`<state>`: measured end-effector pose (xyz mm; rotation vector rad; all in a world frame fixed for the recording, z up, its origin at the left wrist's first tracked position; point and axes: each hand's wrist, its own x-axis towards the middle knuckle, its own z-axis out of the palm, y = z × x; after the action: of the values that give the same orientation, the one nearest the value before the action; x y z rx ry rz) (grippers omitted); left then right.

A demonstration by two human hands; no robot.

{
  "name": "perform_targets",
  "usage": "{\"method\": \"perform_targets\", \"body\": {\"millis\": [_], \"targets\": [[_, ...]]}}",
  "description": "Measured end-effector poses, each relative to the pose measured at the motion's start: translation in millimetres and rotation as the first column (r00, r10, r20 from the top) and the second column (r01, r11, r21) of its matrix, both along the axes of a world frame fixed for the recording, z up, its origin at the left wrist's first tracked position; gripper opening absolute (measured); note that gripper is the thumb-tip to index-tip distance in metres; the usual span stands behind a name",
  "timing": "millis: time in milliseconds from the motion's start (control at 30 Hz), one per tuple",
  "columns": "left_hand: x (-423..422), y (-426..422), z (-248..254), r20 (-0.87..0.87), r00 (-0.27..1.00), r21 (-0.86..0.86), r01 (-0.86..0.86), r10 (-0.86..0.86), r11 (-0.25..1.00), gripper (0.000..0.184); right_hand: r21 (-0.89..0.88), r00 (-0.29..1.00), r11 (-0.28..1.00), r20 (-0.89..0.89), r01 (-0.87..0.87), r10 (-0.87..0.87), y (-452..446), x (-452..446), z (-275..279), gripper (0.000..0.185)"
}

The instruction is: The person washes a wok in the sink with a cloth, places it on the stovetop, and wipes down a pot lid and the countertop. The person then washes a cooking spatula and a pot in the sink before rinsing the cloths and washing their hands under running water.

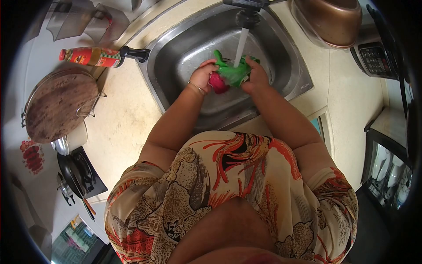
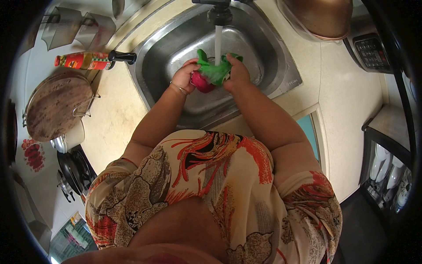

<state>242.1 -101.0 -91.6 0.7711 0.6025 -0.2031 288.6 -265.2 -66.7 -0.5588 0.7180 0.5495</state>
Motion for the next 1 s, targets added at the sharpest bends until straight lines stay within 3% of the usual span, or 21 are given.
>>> {"method": "perform_targets", "body": {"millis": [33,167,233,333,433,467,533,767,800,833,867,900,933,967,1000], "targets": [[0,2,-4,-0.012,1.0,0.002,0.015,-0.015,1.0,0.024,0.013,0.999,0.999,0.014,-0.034,0.034,0,1,-2,0.027],[4,1,-13,0.068,0.986,-0.031,0.154,-0.152,0.988,0.026,0.039,0.995,0.994,-0.004,-0.103,0.103,0,-1,3,0.025],[5,-4,-7,-0.149,0.92,-0.21,0.328,-0.361,0.921,0.036,0.029,0.989,0.989,-0.031,-0.144,0.145,-1,-4,13,0.024],[1,-14,19,-0.121,0.87,-0.264,0.436,-0.479,0.86,0.042,0.076,0.978,0.978,0.084,-0.197,0.19,-5,-1,1,0.028],[3,-14,13,-0.084,0.863,-0.265,0.462,-0.498,0.846,0.041,0.088,0.981,0.981,0.108,-0.172,0.162,-9,4,-9,0.026],[4,-15,14,-0.084,0.863,-0.265,0.463,-0.498,0.846,0.041,0.088,0.981,0.981,0.108,-0.172,0.162,-11,6,-9,0.026],[10,-18,17,0.036,0.973,-0.107,0.232,-0.229,0.967,0.038,0.031,0.978,0.992,0.178,-0.12,0.112,-14,10,-9,0.026],[23,-20,27,0.009,0.99,-0.24,0.137,-0.139,0.961,0.035,-0.149,0.987,0.98,0.071,-0.131,0.143,-18,17,-21,0.036],[24,-21,27,0.007,0.992,-0.249,0.125,-0.128,0.96,0.035,-0.538,0.958,0.835,0.164,-0.112,0.234,-15,14,-22,0.04],[25,-21,27,0.005,0.993,-0.258,0.113,-0.115,0.96,0.035,-0.831,0.912,0.555,0.21,-0.024,0.353,-13,13,-21,0.044],[26,-20,26,0.006,0.993,-0.258,0.113,-0.115,0.96,0.035,-0.831,0.912,0.555,0.21,-0.023,0.353,-14,11,-20,0.044],[27,-19,23,0.009,0.993,-0.265,0.119,-0.121,0.957,0.036,-0.927,0.767,0.337,0.334,0.164,0.548,-16,9,-18,0.044],[27,-18,19,0.012,0.992,-0.272,0.125,-0.127,0.954,0.036,-0.909,0.571,0.139,0.36,0.393,0.738,-18,8,-14,0.044],[27,-16,13,0.012,0.992,-0.272,0.125,-0.127,0.954,0.036,-0.909,0.571,0.139,0.36,0.393,0.738,-17,7,-12,0.044],[27,-15,7,0.017,0.992,-0.284,0.123,-0.123,0.951,0.036,-0.927,0.523,0.262,0.369,0.27,0.768,-15,5,-9,0.037]]}}
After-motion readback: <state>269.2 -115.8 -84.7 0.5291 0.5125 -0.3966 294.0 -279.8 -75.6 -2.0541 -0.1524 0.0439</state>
